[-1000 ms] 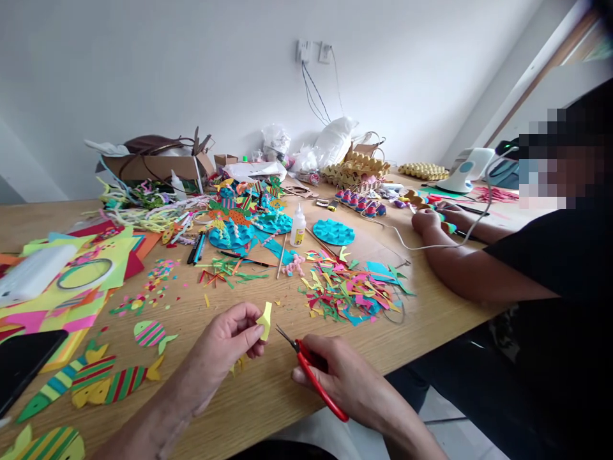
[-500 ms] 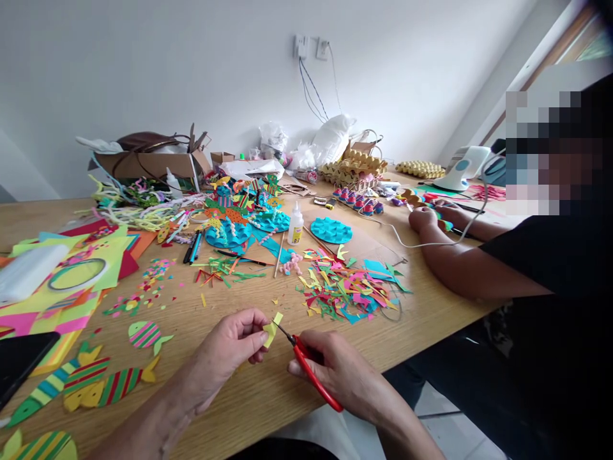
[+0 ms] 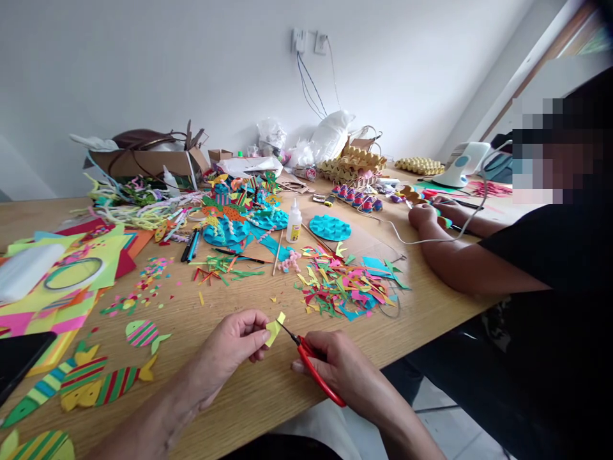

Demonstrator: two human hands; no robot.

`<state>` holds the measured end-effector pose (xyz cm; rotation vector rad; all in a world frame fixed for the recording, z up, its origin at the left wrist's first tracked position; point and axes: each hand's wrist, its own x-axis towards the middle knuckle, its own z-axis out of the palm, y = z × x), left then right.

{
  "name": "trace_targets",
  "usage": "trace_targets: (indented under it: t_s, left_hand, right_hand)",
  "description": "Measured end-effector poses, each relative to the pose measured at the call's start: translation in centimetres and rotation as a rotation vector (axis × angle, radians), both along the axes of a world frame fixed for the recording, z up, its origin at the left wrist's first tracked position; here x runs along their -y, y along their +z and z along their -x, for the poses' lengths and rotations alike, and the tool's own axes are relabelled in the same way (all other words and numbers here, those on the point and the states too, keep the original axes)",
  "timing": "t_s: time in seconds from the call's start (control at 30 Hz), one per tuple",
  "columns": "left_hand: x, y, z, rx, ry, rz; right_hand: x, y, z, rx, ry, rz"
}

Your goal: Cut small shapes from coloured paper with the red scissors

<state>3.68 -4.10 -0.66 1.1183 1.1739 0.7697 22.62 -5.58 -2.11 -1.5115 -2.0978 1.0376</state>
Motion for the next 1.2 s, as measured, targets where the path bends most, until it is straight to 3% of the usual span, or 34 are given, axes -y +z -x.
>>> trace_targets:
  t_s: [0.27, 0.6, 1.2]
  left_hand:
    - [-0.3, -0.7, 0.2, -0.002, 0.000, -0.001]
    - [0.2, 0.4, 0.5, 0.032, 0.051, -0.089]
    - [-0.5, 0.0, 0.2, -0.045, -0.060, -0.089]
  right_hand:
    - [0.1, 0.2, -0.3, 0.046, -0.029, 0.016]
    - [1.1, 1.4, -0.3, 0.098, 0.090, -0.016]
    - [0.4, 1.0, 0.2, 0.111, 0.057, -0.007]
